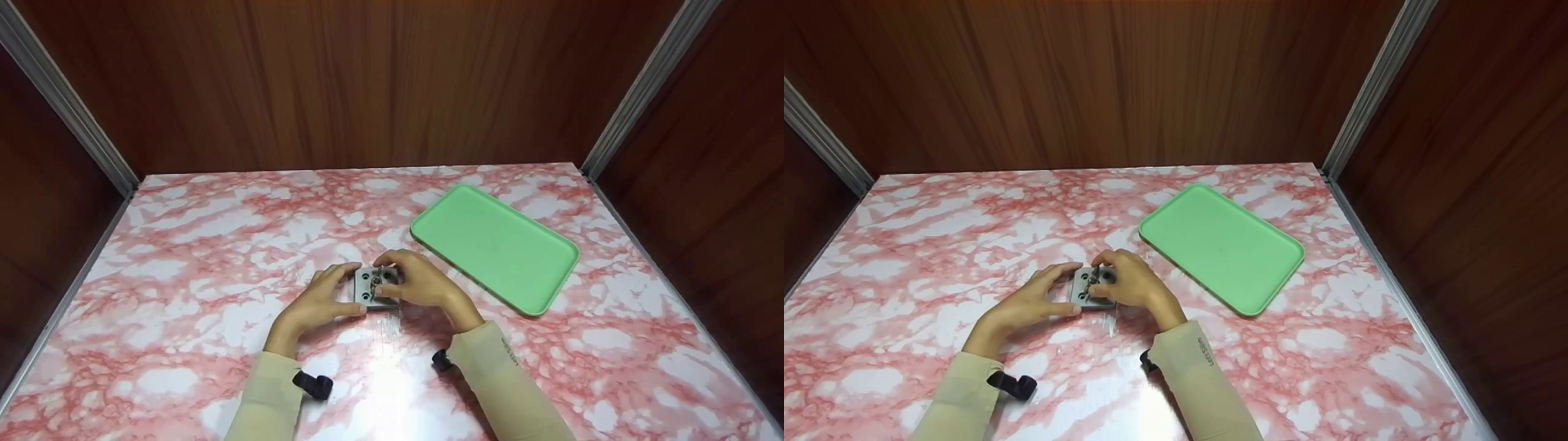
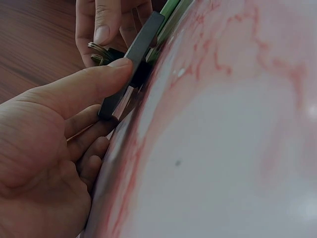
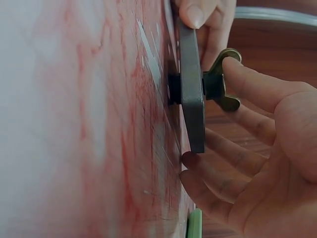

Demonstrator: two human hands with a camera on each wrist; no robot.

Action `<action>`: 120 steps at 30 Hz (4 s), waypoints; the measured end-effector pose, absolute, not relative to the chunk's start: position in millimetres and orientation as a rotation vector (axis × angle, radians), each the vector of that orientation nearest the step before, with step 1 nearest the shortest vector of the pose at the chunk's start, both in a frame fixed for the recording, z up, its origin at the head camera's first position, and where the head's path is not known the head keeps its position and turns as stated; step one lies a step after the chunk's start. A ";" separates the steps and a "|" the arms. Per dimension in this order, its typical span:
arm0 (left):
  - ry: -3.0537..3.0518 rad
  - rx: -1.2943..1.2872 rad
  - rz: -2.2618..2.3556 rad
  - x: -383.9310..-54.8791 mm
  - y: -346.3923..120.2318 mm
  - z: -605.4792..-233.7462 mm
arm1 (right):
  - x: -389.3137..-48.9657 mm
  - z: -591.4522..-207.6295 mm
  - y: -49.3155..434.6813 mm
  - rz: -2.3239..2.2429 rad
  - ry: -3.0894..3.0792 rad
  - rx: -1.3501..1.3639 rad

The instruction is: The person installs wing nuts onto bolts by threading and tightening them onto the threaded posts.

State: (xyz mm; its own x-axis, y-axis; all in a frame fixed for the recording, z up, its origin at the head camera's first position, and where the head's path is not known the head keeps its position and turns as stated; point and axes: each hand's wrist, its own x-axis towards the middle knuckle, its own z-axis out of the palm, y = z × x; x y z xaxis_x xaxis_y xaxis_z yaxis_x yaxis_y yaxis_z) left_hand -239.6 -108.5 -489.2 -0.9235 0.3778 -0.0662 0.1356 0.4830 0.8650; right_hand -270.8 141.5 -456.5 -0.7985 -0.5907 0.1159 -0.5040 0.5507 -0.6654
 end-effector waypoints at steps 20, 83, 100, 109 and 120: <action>2.463 0.415 1.434 -240.0 -107.0 -488.3 | -264.3 -457.2 132.4 -1.138 2.745 -0.703; 2.463 0.409 1.438 -238.3 -107.7 -487.7 | -266.9 -455.0 136.0 -1.112 2.687 -0.825; 2.483 0.431 1.427 -239.0 -108.7 -489.1 | -269.8 -444.7 152.9 -1.059 2.569 -0.976; 2.476 0.432 1.442 -239.1 -107.9 -489.6 | -269.5 -444.7 152.5 -1.067 2.551 -0.962; 2.502 0.447 1.412 -240.4 -107.6 -489.5 | -270.5 -447.5 149.0 -1.033 2.549 -1.057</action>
State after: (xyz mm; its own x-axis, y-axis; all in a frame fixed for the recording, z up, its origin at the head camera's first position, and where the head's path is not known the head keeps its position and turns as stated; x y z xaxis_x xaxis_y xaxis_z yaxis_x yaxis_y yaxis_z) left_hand -240.4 -107.6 -489.5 -0.9262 0.3733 -0.0522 0.1483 0.4882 0.8601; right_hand -270.5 149.0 -447.5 -0.7261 -0.6828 0.0814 -0.5470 0.5018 -0.6701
